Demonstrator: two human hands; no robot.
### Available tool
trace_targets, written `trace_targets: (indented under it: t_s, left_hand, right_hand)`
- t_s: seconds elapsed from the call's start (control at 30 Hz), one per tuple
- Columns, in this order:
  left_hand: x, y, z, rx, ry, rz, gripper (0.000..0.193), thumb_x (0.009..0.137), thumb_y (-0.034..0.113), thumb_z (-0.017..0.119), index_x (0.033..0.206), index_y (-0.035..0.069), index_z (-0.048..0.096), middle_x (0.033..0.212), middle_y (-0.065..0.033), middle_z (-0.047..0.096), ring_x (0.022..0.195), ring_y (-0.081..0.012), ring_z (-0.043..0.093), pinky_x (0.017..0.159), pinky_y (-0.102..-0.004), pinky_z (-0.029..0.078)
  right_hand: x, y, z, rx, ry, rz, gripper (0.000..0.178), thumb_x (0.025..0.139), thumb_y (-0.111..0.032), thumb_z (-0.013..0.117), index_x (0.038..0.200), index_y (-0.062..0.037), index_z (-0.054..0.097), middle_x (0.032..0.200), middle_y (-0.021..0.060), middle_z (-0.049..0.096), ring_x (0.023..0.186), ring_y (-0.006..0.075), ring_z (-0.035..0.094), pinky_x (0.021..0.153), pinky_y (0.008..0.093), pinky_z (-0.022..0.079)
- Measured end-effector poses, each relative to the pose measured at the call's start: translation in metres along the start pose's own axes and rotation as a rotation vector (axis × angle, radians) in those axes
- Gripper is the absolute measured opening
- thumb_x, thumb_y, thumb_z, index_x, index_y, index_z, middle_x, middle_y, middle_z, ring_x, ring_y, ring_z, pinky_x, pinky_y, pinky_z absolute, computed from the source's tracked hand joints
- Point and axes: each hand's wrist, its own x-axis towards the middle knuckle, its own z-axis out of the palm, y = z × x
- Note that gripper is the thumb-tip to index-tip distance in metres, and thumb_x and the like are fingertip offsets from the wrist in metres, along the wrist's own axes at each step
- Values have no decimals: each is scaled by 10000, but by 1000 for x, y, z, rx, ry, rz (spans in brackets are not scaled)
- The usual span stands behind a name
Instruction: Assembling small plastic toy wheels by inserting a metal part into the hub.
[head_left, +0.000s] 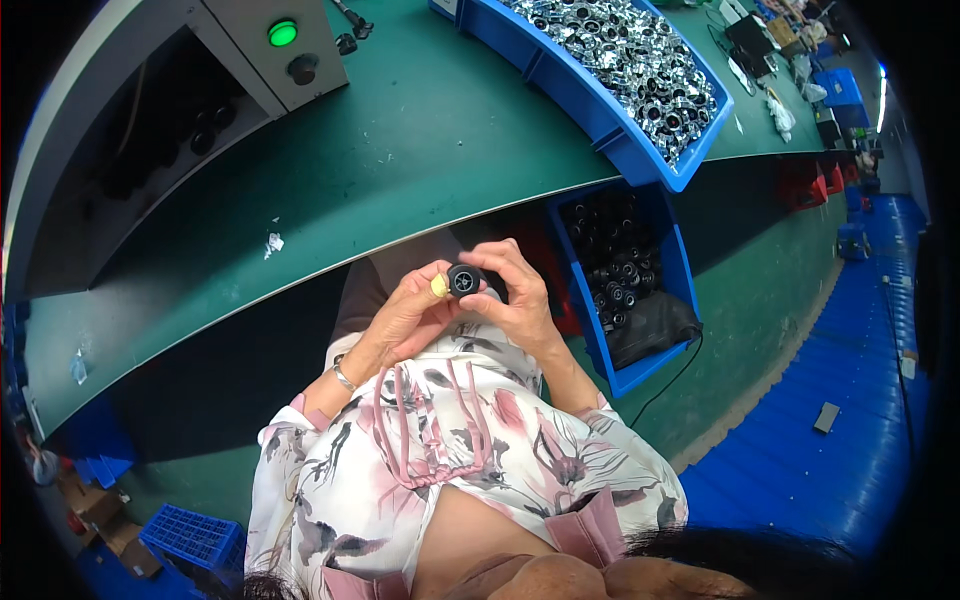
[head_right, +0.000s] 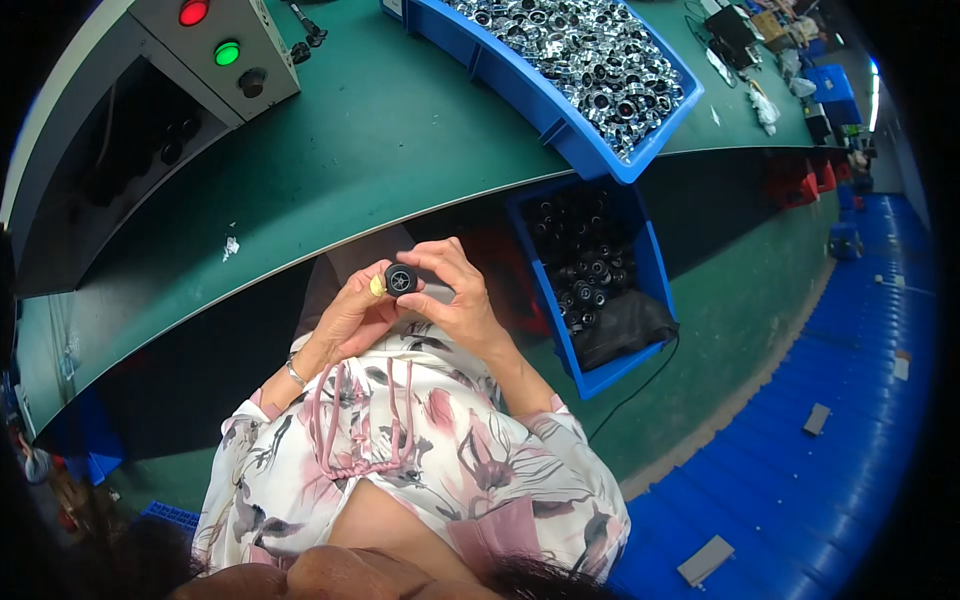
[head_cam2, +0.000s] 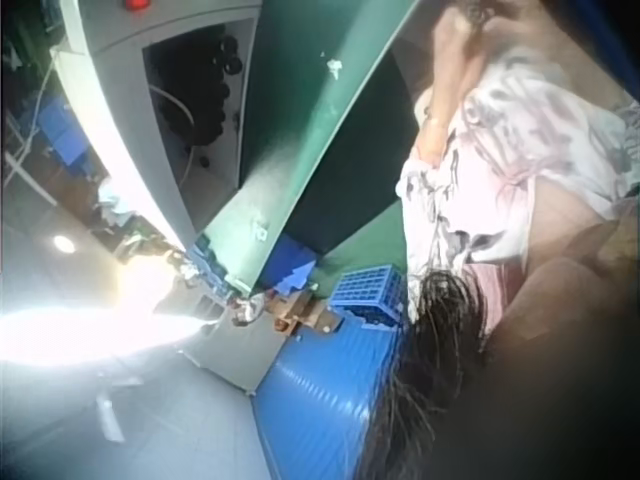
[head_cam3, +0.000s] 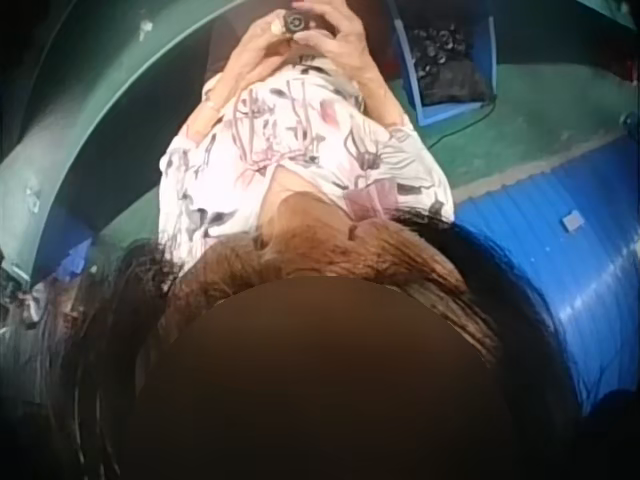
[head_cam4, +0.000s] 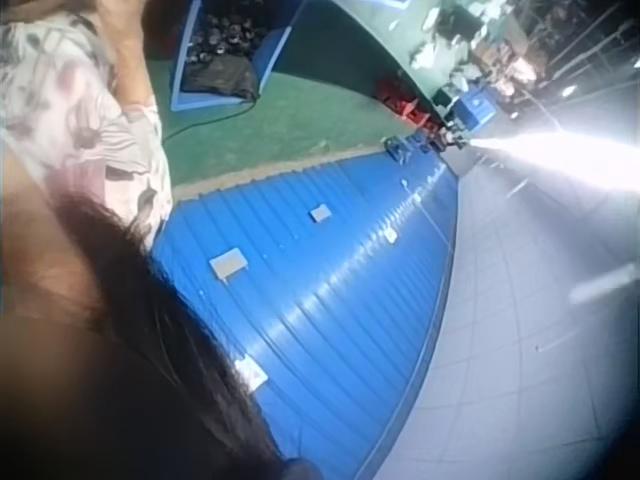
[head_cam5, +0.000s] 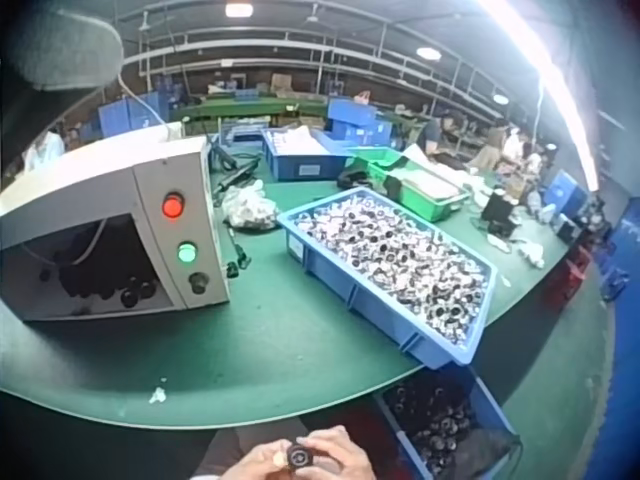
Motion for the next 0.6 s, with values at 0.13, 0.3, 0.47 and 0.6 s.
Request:
trace_targets:
  t_s: [0.13, 0.3, 0.47, 0.6]
  left_hand:
    - [1, -1, -1, -66, -20, -28, 311, 927, 260, 760, 1117, 62, 616, 1081, -45, 669, 1065, -177, 662, 980, -348, 535]
    - [0, 0, 7, -45, 50, -9, 313, 954, 296, 725, 1118, 55, 611, 1092, -67, 667, 1074, -183, 651, 985, -346, 524]
    - [-2, 18, 36, 34, 10, 49, 359, 995, 314, 667, 1197, 25, 601, 1146, -90, 663, 1113, -195, 645, 993, -341, 517]
    - [0, 45, 55, 295, 70, 143, 297, 1016, 262, 641, 1165, 5, 641, 1069, -67, 688, 982, -132, 659, 933, -314, 535]
  right_hand:
    - [4, 3, 1, -62, 5, -102, 513, 694, -122, 875, 1156, 4, 692, 1082, 120, 642, 979, 257, 602, 852, 354, 498]
    - [17, -17, -1, -289, 41, -227, 478, 670, -175, 896, 1061, 5, 689, 984, 134, 649, 886, 303, 605, 775, 388, 515]
    - [39, -22, -13, -362, 52, -377, 507, 645, -208, 909, 1045, 1, 679, 956, 129, 642, 856, 310, 608, 724, 392, 516]
    - [66, -36, -20, -431, 59, -410, 514, 645, -233, 911, 1042, -6, 678, 948, 123, 646, 859, 305, 614, 724, 389, 514]
